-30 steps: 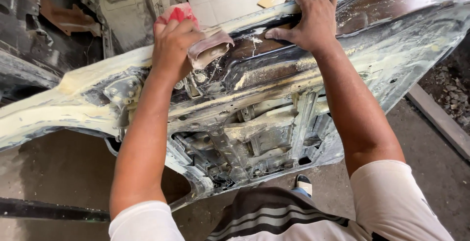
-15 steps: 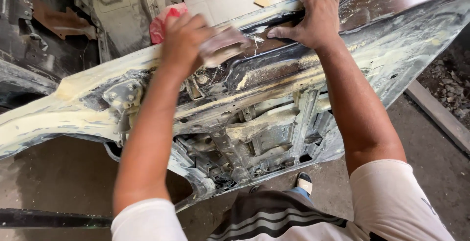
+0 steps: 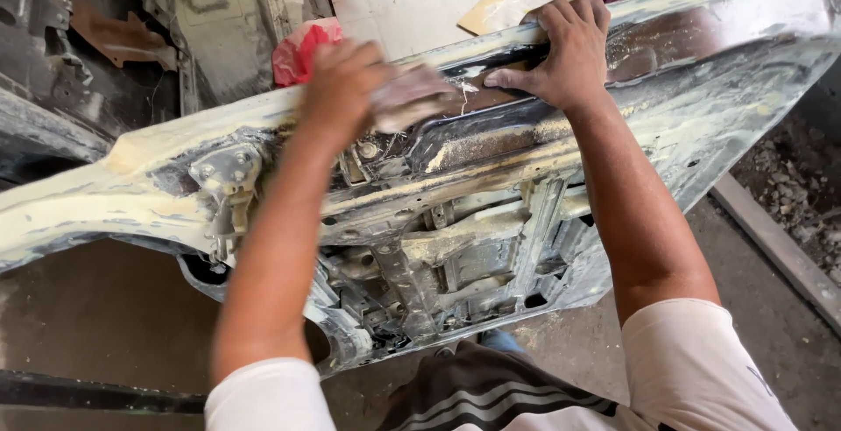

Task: The person sands the surface of a car door frame using a sanding block. They work on the edges and inner sections of the frame, removing material to smooth the surface.

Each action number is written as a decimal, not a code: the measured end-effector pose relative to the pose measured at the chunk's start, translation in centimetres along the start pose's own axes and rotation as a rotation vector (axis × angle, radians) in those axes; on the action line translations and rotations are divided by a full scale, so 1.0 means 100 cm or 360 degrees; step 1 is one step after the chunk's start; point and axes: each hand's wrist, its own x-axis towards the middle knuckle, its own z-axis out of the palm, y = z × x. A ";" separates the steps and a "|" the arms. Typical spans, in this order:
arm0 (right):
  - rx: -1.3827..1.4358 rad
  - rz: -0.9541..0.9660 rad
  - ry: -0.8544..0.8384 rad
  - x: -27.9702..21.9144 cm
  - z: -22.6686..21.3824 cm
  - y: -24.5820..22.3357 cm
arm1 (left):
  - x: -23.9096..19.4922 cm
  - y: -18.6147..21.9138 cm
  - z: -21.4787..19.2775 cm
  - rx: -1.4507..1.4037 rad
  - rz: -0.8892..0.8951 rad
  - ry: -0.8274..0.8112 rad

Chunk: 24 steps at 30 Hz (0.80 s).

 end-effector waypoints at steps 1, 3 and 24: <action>0.0005 -0.0015 -0.0006 -0.001 0.001 -0.001 | -0.014 -0.007 -0.002 0.0002 -0.0016 0.0005; -0.0052 -0.0008 0.0008 0.003 0.001 0.000 | -0.032 -0.024 -0.009 -0.0032 -0.0148 0.0043; 0.0584 -0.0434 -0.0338 0.000 0.040 -0.111 | -0.089 0.042 -0.067 -0.0431 -0.0756 0.0614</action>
